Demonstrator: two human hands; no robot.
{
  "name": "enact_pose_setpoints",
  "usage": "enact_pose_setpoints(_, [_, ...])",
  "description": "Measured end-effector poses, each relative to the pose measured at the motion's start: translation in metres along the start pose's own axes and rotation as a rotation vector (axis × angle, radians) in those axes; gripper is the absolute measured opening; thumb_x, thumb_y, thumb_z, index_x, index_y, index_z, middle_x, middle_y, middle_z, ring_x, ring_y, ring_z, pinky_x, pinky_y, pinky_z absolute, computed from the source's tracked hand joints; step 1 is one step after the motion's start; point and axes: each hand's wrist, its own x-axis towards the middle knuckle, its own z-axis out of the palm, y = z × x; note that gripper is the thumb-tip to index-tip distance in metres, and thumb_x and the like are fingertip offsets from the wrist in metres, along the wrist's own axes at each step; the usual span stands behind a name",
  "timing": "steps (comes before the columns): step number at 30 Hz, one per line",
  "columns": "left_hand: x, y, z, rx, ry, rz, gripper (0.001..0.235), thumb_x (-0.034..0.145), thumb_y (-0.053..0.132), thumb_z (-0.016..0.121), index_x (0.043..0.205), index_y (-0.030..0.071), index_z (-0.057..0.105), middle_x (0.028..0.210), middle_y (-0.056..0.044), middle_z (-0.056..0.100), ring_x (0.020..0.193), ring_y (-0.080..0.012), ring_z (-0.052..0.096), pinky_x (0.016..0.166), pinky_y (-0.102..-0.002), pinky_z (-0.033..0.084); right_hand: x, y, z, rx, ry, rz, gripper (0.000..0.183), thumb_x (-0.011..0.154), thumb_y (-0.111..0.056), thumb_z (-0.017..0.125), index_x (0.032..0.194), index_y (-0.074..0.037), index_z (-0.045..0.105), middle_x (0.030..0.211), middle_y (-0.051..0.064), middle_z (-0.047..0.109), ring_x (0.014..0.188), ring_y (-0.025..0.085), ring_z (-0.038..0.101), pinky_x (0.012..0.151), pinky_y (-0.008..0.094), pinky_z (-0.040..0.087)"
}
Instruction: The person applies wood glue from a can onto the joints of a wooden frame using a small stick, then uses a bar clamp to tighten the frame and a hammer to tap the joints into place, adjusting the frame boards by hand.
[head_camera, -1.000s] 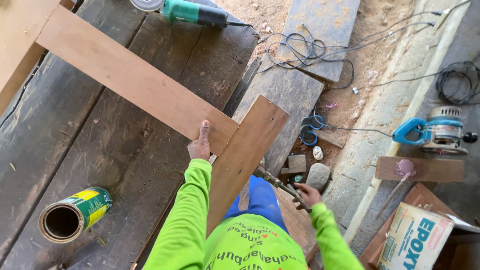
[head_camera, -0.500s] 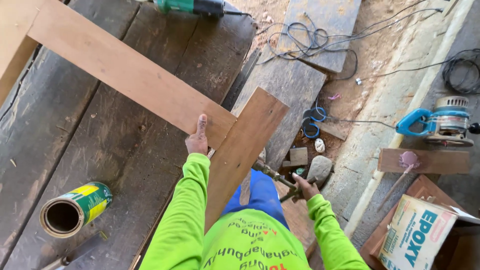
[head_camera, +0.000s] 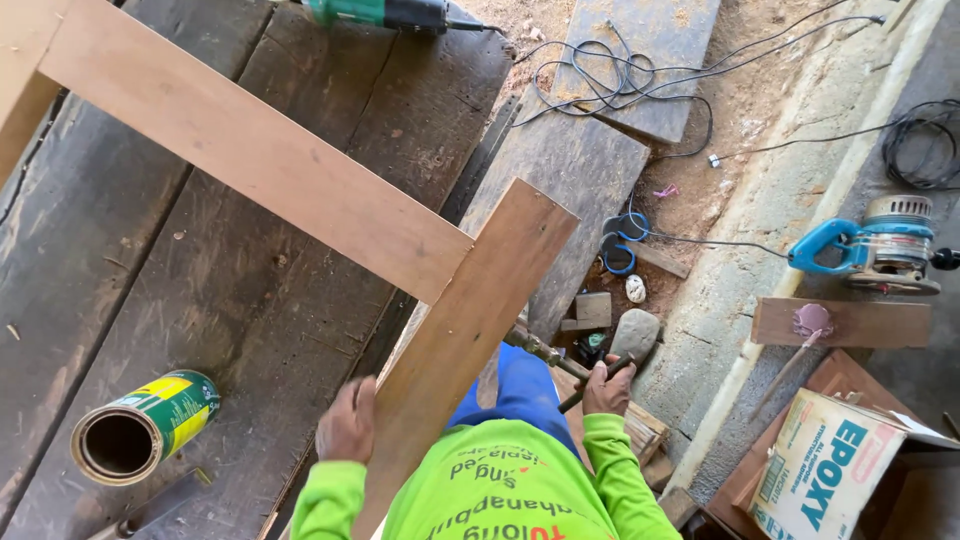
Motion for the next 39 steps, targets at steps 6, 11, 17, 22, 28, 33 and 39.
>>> enact_pose_setpoints(6, [-0.029,-0.003,0.009,0.181,0.004,-0.148,0.052,0.102,0.058,0.038,0.119,0.023,0.072,0.099,-0.019,0.076,0.092,-0.0422,0.074,0.081,-0.053,0.057,0.037,0.008,0.006,0.005,-0.184,0.322,0.022,0.095,-0.016,0.049,0.114,-0.006,0.045,0.073,0.015,0.060,0.047,0.030,0.062,0.045,0.045,0.054])
enact_pose_setpoints(11, [-0.026,-0.007,0.012,0.175,0.064,-0.072,0.050,0.104,0.057,0.039,0.117,0.021,0.072,0.101,-0.019,0.076,0.093,-0.0431,0.072,0.079,-0.054,0.056,0.089,0.051,0.011,-0.252,-0.754,0.697,0.027,0.097,-0.028,0.061,0.107,-0.005,0.053,0.063,0.014,0.059,0.043,0.030,0.057,0.040,0.048,0.052])
enact_pose_setpoints(17, [-0.026,0.013,0.000,0.083,0.332,0.248,0.041,0.105,0.043,0.053,0.123,0.009,0.067,0.114,-0.020,0.070,0.101,-0.0388,0.069,0.085,-0.050,0.054,0.091,0.071,-0.013,-0.349,-0.627,0.290,0.038,0.106,-0.042,0.056,0.114,-0.008,0.070,0.076,0.013,0.072,0.064,0.031,0.069,0.061,0.044,0.056])
enact_pose_setpoints(22, [-0.051,0.134,0.006,-0.021,0.225,0.784,0.033,0.097,0.029,0.065,0.121,0.007,0.065,0.117,-0.016,0.067,0.110,-0.0353,0.064,0.095,-0.049,0.050,0.083,0.045,-0.036,-0.420,-0.431,-0.466,0.041,0.099,-0.028,0.060,0.135,-0.009,0.061,0.118,0.016,0.069,0.109,0.034,0.066,0.094,0.044,0.053])
enact_pose_setpoints(28, [-0.073,0.233,0.097,-0.084,-0.378,1.411,0.025,0.088,0.024,0.074,0.109,0.011,0.067,0.106,-0.009,0.068,0.108,-0.0291,0.063,0.098,-0.047,0.047,0.067,-0.010,-0.041,-0.350,-0.493,-0.955,0.081,0.074,-0.039,0.081,0.140,-0.001,0.053,0.143,0.019,0.056,0.136,0.036,0.050,0.106,0.047,0.040])
enact_pose_setpoints(33, [-0.085,0.230,0.185,0.020,-0.553,1.602,0.017,0.093,0.028,0.071,0.097,0.013,0.064,0.094,-0.005,0.065,0.099,-0.0257,0.063,0.098,-0.045,0.047,0.060,0.033,-0.018,-0.227,-0.434,-0.999,0.074,0.076,-0.046,0.086,0.134,-0.007,0.061,0.141,0.013,0.060,0.142,0.033,0.050,0.114,0.047,0.041])
enact_pose_setpoints(39, [-0.077,0.211,0.235,0.065,-0.609,1.685,0.015,0.091,0.028,0.066,0.091,0.014,0.063,0.080,-0.002,0.061,0.081,-0.0233,0.060,0.085,-0.043,0.043,0.047,0.040,0.000,0.003,-0.342,-0.899,0.066,0.077,-0.047,0.087,0.121,-0.005,0.063,0.136,0.017,0.059,0.135,0.037,0.053,0.111,0.048,0.045])
